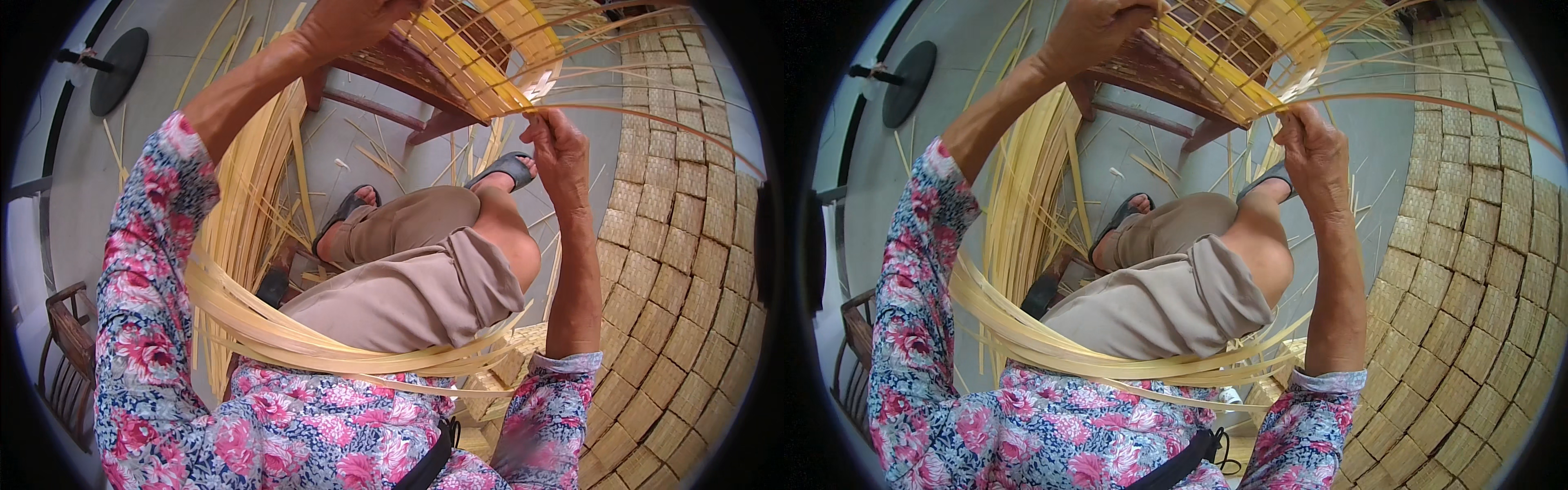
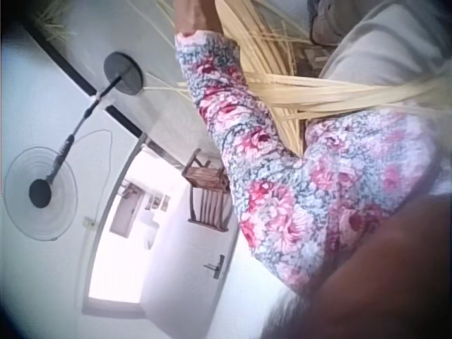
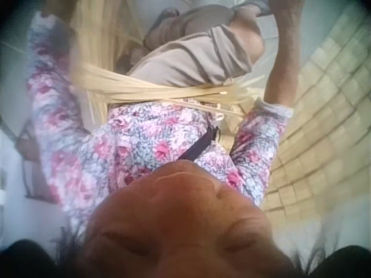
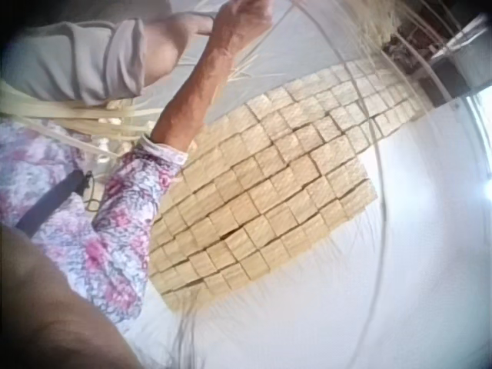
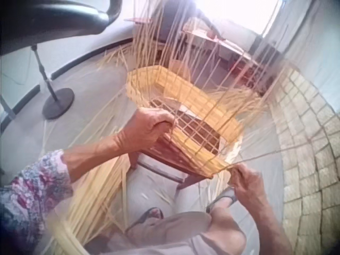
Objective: The person weaves thin bamboo strips into a basket frame by hand, interlacing them through vertical supports to build up the sides. The basket is held on a small wooden stool while the person sits and works continuously.
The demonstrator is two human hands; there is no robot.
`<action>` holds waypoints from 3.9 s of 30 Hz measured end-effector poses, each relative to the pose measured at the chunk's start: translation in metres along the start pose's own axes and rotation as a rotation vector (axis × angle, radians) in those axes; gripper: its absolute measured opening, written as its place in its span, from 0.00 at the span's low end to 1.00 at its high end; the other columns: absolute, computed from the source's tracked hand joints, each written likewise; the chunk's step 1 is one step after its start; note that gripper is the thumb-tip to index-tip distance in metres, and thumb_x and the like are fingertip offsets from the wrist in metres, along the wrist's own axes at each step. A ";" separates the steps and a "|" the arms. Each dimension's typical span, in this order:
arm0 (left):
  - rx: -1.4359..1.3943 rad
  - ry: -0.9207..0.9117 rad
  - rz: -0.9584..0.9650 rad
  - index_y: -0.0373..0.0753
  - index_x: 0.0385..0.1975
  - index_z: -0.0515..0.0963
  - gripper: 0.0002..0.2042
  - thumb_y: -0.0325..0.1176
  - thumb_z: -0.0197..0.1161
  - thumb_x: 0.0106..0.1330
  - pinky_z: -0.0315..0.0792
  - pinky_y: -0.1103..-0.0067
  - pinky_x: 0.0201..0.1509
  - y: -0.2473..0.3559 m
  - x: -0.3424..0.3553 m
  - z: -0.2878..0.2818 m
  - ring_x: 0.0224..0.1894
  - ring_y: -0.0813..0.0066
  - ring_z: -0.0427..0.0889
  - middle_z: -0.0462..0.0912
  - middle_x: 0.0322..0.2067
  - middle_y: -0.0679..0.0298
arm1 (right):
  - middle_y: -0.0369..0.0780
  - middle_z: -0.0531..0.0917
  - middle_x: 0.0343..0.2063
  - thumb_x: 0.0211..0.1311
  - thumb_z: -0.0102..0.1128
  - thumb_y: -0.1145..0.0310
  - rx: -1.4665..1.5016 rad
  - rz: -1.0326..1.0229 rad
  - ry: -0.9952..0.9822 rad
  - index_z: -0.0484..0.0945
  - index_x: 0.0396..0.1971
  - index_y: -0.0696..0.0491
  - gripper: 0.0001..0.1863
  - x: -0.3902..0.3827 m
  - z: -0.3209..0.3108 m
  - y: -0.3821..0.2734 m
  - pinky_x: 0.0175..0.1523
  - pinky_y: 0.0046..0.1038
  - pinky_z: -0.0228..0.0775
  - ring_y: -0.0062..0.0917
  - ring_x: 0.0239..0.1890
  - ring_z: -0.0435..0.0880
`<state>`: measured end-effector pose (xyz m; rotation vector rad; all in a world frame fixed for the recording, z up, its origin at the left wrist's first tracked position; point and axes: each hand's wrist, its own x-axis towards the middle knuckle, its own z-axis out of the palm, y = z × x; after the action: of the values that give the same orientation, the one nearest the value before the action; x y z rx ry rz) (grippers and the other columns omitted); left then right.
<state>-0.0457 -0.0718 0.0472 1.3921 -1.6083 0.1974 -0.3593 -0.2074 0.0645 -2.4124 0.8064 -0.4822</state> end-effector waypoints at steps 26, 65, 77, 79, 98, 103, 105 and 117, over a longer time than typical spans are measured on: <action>0.063 0.191 -0.131 0.39 0.42 0.79 0.07 0.24 0.64 0.66 0.81 0.75 0.39 0.002 -0.050 -0.012 0.33 0.57 0.84 0.83 0.35 0.57 | 0.41 0.85 0.21 0.69 0.56 0.71 -0.077 0.014 -0.019 0.81 0.38 0.56 0.06 0.030 0.026 -0.033 0.33 0.31 0.75 0.30 0.25 0.87; -0.058 -0.606 0.449 0.39 0.38 0.83 0.08 0.33 0.70 0.62 0.78 0.72 0.39 0.070 0.014 -0.001 0.33 0.62 0.85 0.85 0.33 0.63 | 0.43 0.79 0.19 0.66 0.60 0.50 -0.178 -0.534 0.197 0.78 0.27 0.52 0.19 0.004 0.045 -0.036 0.29 0.39 0.72 0.43 0.23 0.80; -0.124 -0.818 0.340 0.43 0.39 0.71 0.10 0.37 0.65 0.67 0.72 0.70 0.37 0.075 0.029 0.003 0.32 0.62 0.78 0.76 0.29 0.61 | 0.45 0.83 0.24 0.66 0.61 0.55 -0.121 -0.576 -0.018 0.82 0.32 0.49 0.12 0.009 0.030 -0.041 0.34 0.42 0.75 0.45 0.27 0.83; -0.114 -0.838 0.345 0.42 0.41 0.72 0.10 0.37 0.65 0.67 0.72 0.71 0.38 0.073 0.030 0.004 0.33 0.64 0.78 0.76 0.30 0.62 | 0.46 0.83 0.24 0.66 0.61 0.54 -0.137 -0.555 -0.016 0.82 0.33 0.49 0.13 0.011 0.031 -0.035 0.35 0.43 0.75 0.45 0.28 0.83; -0.202 -0.132 -0.318 0.35 0.30 0.85 0.03 0.26 0.71 0.58 0.72 0.81 0.27 0.040 0.000 0.013 0.24 0.81 0.79 0.81 0.24 0.64 | 0.43 0.83 0.33 0.61 0.61 0.73 -0.024 -0.154 0.435 0.81 0.39 0.50 0.07 0.010 0.057 -0.074 0.42 0.35 0.71 0.39 0.38 0.82; -0.253 -0.133 -0.283 0.35 0.29 0.84 0.03 0.25 0.71 0.58 0.74 0.80 0.29 0.031 0.001 0.021 0.25 0.79 0.79 0.80 0.24 0.64 | 0.40 0.84 0.39 0.72 0.45 0.73 1.155 0.581 0.216 0.75 0.45 0.56 0.10 0.036 0.064 -0.049 0.47 0.35 0.76 0.31 0.42 0.84; -0.235 -0.115 -0.237 0.34 0.30 0.83 0.04 0.26 0.71 0.58 0.75 0.80 0.30 0.028 -0.001 0.022 0.26 0.76 0.80 0.81 0.25 0.63 | 0.41 0.84 0.41 0.74 0.45 0.72 1.439 0.561 0.308 0.74 0.48 0.56 0.10 0.042 0.059 -0.037 0.51 0.37 0.77 0.31 0.44 0.84; -0.211 0.018 -0.251 0.35 0.30 0.83 0.05 0.29 0.71 0.60 0.77 0.74 0.33 0.034 -0.008 0.048 0.28 0.65 0.82 0.82 0.26 0.59 | 0.43 0.87 0.39 0.70 0.61 0.65 1.709 0.266 0.098 0.81 0.45 0.59 0.13 0.051 0.032 -0.034 0.37 0.24 0.85 0.24 0.35 0.87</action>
<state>-0.1014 -0.0863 0.0313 1.4059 -1.3815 -0.1055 -0.2902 -0.2051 0.0678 -0.6987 0.3699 -0.7306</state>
